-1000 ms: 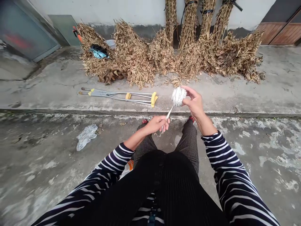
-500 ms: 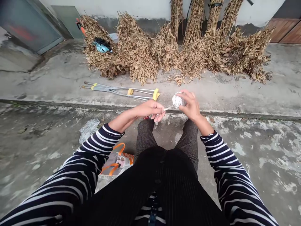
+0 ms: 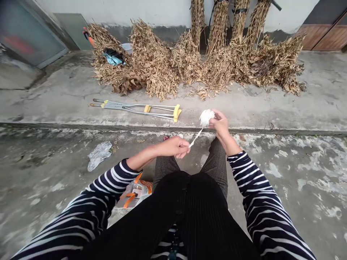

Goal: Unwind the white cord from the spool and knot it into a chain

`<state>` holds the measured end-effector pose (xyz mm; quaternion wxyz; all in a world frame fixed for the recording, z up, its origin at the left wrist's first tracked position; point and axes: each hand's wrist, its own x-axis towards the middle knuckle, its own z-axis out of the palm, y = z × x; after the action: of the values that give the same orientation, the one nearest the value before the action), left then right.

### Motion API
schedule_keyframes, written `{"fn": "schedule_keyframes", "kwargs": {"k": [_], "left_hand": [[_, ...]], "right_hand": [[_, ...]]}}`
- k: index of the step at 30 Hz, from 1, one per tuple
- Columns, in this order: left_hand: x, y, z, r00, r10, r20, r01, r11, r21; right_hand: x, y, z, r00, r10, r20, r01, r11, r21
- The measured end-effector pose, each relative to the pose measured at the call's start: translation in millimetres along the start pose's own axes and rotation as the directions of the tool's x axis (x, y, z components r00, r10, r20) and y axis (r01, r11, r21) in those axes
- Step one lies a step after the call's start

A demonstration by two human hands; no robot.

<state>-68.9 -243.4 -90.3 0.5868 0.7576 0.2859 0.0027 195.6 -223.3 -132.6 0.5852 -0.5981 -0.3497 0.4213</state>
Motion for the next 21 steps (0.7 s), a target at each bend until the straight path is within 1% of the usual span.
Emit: {"fn": "schedule_keyframes", "kwargs": {"k": [1, 3, 4, 5, 6, 8, 10, 12, 14, 17, 19, 21], "left_hand": [[3, 10, -7.8, 0.998, 0.017, -0.054, -0.014, 0.998, 0.057], [11, 29, -27.0, 0.978, 0.066, -0.197, -0.025, 0.979, 0.204], [15, 36, -37.0, 0.959, 0.103, -0.264, -0.025, 0.959, 0.281], [20, 41, -46.1, 0.937, 0.145, -0.317, -0.026, 0.936, 0.351], [24, 44, -54.0, 0.917, 0.186, -0.353, -0.028, 0.912, 0.41], [30, 46, -64.8, 0.891, 0.246, -0.381, -0.04, 0.88, 0.474], [35, 44, -70.3, 0.885, 0.266, -0.383, -0.061, 0.88, 0.471], [39, 39, -73.1, 0.885, 0.264, -0.384, -0.079, 0.897, 0.435], [44, 31, -74.7, 0.886, 0.254, -0.387, -0.095, 0.918, 0.385], [54, 15, -72.0, 0.896, 0.228, -0.381, -0.134, 0.957, 0.258], [61, 4, -63.4, 0.909, 0.173, -0.38, -0.132, 0.982, 0.133], [67, -6, -49.2, 0.916, 0.064, -0.396, -0.079, 0.997, -0.02]], "right_hand": [[-6, 3, 5, 0.995, -0.095, 0.04, 0.098, 0.99, -0.1], [-17, 6, 13, 0.952, -0.251, 0.176, 0.29, 0.922, -0.257], [-21, 6, 15, 0.925, -0.289, 0.249, 0.356, 0.886, -0.295], [-26, 5, 16, 0.904, -0.297, 0.308, 0.39, 0.867, -0.309], [-29, 4, 16, 0.897, -0.278, 0.345, 0.388, 0.868, -0.31], [-35, -1, 13, 0.899, -0.195, 0.392, 0.322, 0.901, -0.292], [-40, -5, 8, 0.885, -0.112, 0.451, 0.24, 0.942, -0.236], [-45, -9, 5, 0.856, -0.06, 0.513, 0.154, 0.978, -0.143], [-51, -12, 4, 0.84, -0.036, 0.542, 0.072, 0.996, -0.047], [-62, -16, 7, 0.834, -0.006, 0.552, -0.021, 0.999, 0.044], [-68, -18, 11, 0.844, -0.012, 0.536, -0.03, 0.997, 0.07], [-72, -18, 14, 0.873, -0.05, 0.486, 0.012, 0.997, 0.08]]}}
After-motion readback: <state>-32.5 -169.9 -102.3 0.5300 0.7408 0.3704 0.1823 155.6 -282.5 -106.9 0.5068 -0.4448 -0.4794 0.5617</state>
